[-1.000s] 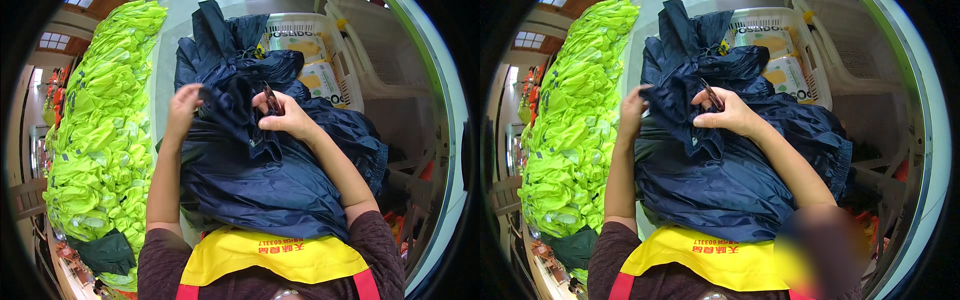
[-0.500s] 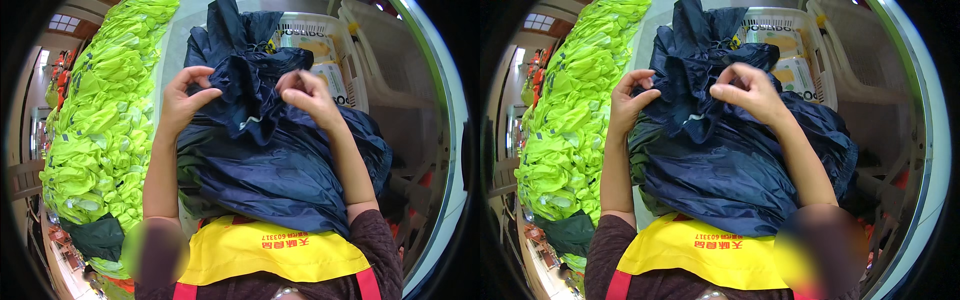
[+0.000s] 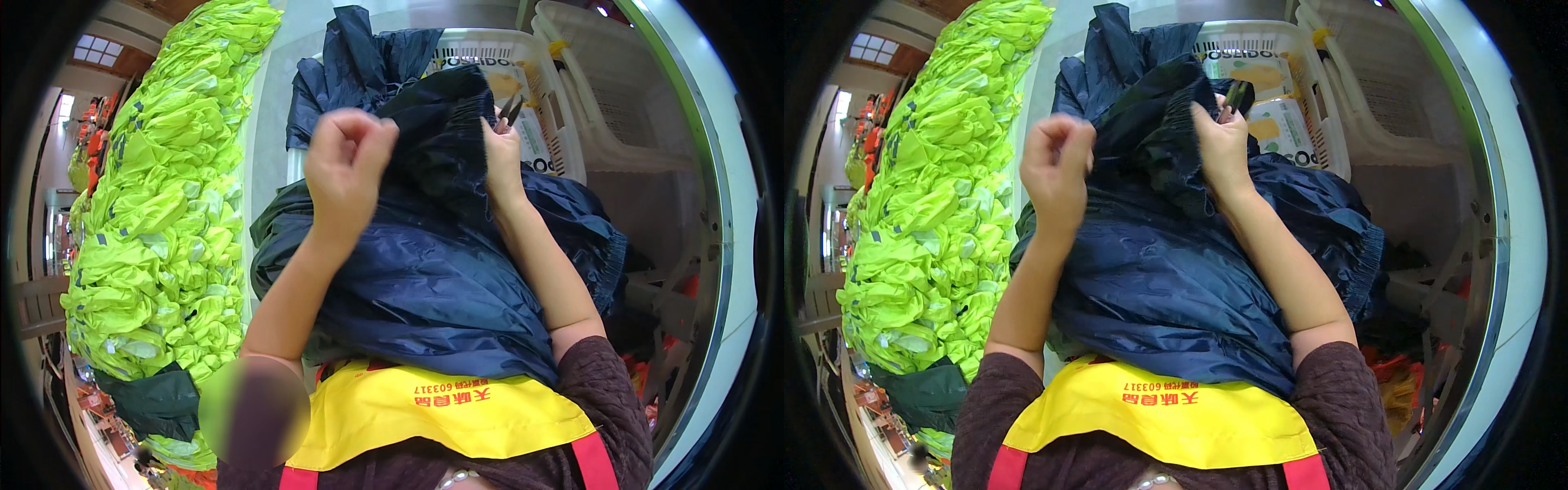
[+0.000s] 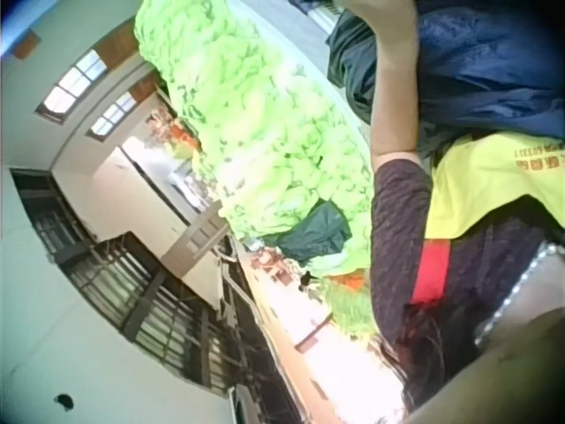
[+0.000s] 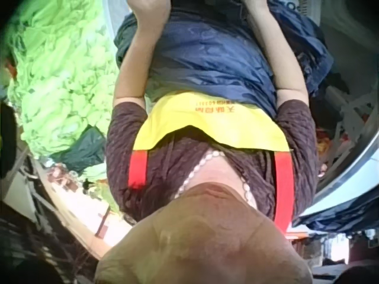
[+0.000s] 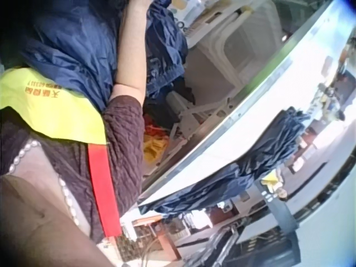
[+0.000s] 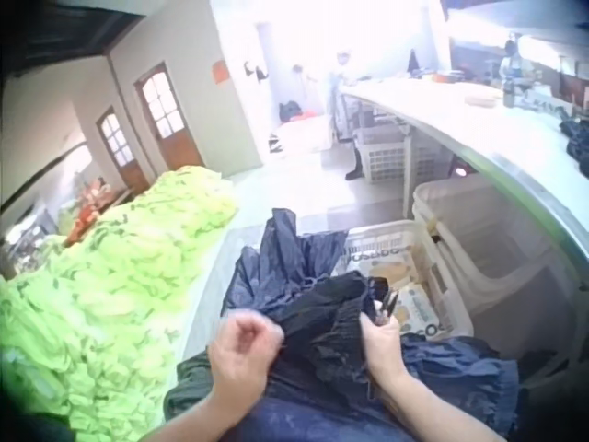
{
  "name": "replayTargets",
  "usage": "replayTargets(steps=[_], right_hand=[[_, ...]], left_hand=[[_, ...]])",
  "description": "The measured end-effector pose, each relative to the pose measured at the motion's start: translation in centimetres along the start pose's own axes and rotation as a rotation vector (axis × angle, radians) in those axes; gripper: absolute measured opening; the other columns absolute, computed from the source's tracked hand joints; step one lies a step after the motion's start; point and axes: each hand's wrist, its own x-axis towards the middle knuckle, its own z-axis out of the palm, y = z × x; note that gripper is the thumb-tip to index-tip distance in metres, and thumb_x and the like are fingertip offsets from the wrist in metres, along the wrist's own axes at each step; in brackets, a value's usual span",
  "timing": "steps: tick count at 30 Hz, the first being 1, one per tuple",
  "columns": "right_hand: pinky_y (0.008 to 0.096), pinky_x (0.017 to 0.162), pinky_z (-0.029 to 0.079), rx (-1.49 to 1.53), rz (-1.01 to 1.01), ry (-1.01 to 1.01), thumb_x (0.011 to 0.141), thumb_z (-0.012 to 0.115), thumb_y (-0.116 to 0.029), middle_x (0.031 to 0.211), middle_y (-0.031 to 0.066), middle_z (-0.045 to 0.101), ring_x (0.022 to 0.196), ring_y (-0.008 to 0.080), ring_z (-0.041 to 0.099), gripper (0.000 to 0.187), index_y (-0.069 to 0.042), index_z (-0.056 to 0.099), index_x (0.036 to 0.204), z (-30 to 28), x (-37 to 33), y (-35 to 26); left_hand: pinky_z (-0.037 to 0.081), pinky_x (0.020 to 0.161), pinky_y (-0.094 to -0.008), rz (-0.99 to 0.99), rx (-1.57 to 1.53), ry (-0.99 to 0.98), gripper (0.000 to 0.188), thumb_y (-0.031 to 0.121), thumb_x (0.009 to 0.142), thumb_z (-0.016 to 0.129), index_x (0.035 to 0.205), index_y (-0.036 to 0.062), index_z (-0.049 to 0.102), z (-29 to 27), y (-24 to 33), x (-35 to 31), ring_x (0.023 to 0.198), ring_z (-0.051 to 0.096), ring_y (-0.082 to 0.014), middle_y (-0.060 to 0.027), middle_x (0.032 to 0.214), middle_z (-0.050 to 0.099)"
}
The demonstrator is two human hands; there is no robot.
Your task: The person uses scissors to cut tags and excess fabric from the waistband of dark blue pants. They repeatedly pick up pants, locate the tag, cut it, and place the pants back in the pile.
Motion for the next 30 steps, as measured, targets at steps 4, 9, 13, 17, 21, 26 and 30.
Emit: replayTargets(steps=[4,9,13,17,21,26,30], right_hand=[[0.031,0.068,0.055,0.325,0.261,0.181,0.095,0.039,-0.025,0.087,0.0105,0.063,0.073,0.0205,0.064,0.031,-0.001,0.059,0.098,-0.1,-0.1,0.8],[0.0299,0.067,0.052,0.533,0.371,0.072,0.092,0.048,-0.021,0.084,0.0066,0.064,0.073,0.0192,0.063,0.02,-0.005,0.059,0.093,1.0,-1.4,-0.6],[0.0257,0.045,0.044,0.471,0.302,0.165,0.092,0.051,-0.022,0.074,0.0037,0.06,0.062,0.0124,0.059,0.017,-0.008,0.055,0.082,0.0,0.0,0.0],[0.0212,0.054,0.042,-0.277,-0.022,0.072,0.08,0.069,-0.015,0.075,0.0029,0.059,0.065,0.0094,0.055,0.013,-0.007,0.059,0.083,-4.9,3.2,-1.3],[0.0279,0.073,0.047,-1.009,-0.075,-0.077,0.072,0.073,-0.015,0.09,0.0093,0.062,0.082,0.0176,0.059,0.037,0.001,0.06,0.103,-7.8,3.9,-4.3],[0.0235,0.07,0.047,-1.013,-0.756,-0.219,0.073,0.069,-0.001,0.117,0.0124,0.057,0.087,0.015,0.059,0.052,-0.002,0.054,0.123,-0.2,-2.6,-8.6],[0.0359,0.085,0.047,-0.974,-0.561,-0.423,0.072,0.07,-0.004,0.129,0.0209,0.05,0.109,0.0356,0.055,0.047,-0.003,0.055,0.117,1.6,-3.3,-5.3]], left_hand=[[0.046,0.067,-0.0236,-0.037,0.277,-0.352,0.043,0.019,0.071,0.08,0.098,0.0022,0.051,2.2,1.8,-4.0,0.076,0.053,-0.0119,-0.0056,0.086,0.055],[0.046,0.074,-0.0274,0.207,0.426,-0.173,0.059,0.027,0.064,0.083,0.104,0.0033,0.045,4.3,1.3,-3.5,0.078,0.053,-0.0168,-0.0079,0.085,0.052],[0.048,0.072,-0.0291,-0.12,-0.153,-0.247,0.035,0.013,0.078,0.068,0.102,-0.0054,0.052,3.7,-0.8,-2.3,0.077,0.057,-0.0169,-0.0082,0.088,0.059],[0.048,0.077,-0.0258,-0.326,-0.684,0.022,0.028,-0.001,0.085,0.054,0.112,-0.0051,0.055,-1.1,-0.9,-0.1,0.085,0.06,-0.0127,-0.0067,0.095,0.064],[0.047,0.077,-0.0236,-0.427,-0.692,-0.134,0.027,-0.001,0.086,0.053,0.113,-0.0035,0.057,-3.2,-0.9,-1.1,0.085,0.06,-0.0115,-0.0069,0.097,0.064],[0.046,0.077,-0.0223,-0.523,-0.623,-0.191,0.027,0.001,0.085,0.05,0.11,-0.0045,0.057,-2.9,-0.5,-1.7,0.085,0.06,-0.0117,-0.0071,0.098,0.064],[0.045,0.076,-0.0215,-0.511,-0.621,-0.282,0.031,0.003,0.081,0.047,0.109,-0.0052,0.057,-2.1,0.0,-1.6,0.083,0.059,-0.0106,-0.0067,0.094,0.064]])
